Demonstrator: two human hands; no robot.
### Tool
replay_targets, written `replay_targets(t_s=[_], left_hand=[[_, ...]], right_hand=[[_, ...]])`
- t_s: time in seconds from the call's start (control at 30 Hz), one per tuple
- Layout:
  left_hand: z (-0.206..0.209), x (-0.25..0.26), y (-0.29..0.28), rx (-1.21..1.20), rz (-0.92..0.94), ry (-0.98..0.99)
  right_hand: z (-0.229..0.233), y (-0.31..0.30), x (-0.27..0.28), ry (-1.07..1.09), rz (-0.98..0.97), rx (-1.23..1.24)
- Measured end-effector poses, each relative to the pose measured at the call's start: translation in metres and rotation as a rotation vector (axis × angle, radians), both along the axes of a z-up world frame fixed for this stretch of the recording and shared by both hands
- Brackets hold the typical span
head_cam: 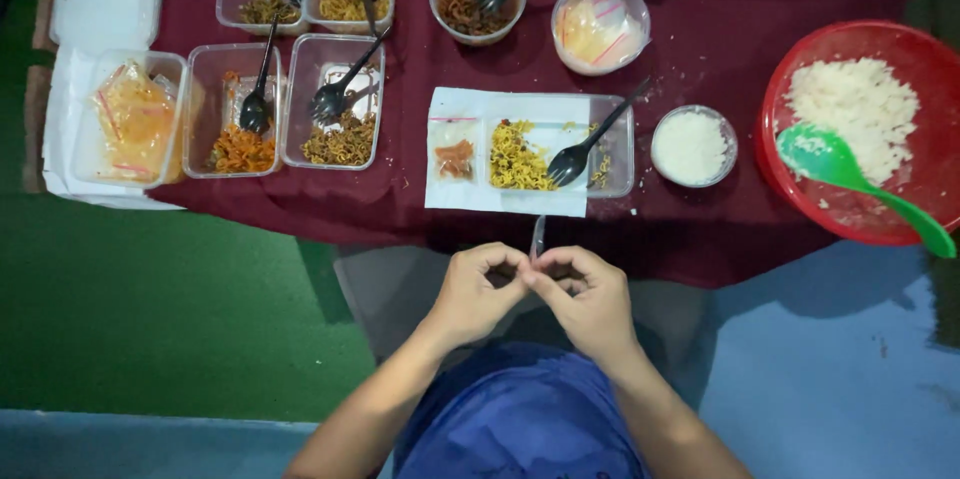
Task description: Preparing small food portions by mixing ingredients and placing them on paper wrappers
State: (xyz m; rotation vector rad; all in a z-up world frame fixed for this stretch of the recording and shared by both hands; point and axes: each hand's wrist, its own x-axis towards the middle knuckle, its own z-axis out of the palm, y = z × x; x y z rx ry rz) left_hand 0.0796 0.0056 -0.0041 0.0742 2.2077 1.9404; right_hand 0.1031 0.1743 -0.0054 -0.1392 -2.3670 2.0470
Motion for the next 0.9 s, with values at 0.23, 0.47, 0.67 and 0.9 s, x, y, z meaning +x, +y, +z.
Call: replay_targets(t_s=[0.23,0.47,0.67,0.9], left_hand=[[0.003,0.004,0.006,0.172,-0.071,-0.174],[-0.003,0.003,0.006,-0.292,0.016,0.113],[-0.009,0.015,0.0,-0.347,-0.043,0.282],[0.012,0.007,-0.013,-0.599,-0.109,0.643]], right_hand=[[-0.002,0.011,-0.003,-0.133,-0.039,-0.013],[0.011,0.01,-0.012,0.173,0.052,0.415],[0.031,0.014,-0.021,0.054,0.261,0.365],[0.02,0.014,-0.028,0.126,0.198,0.483]])
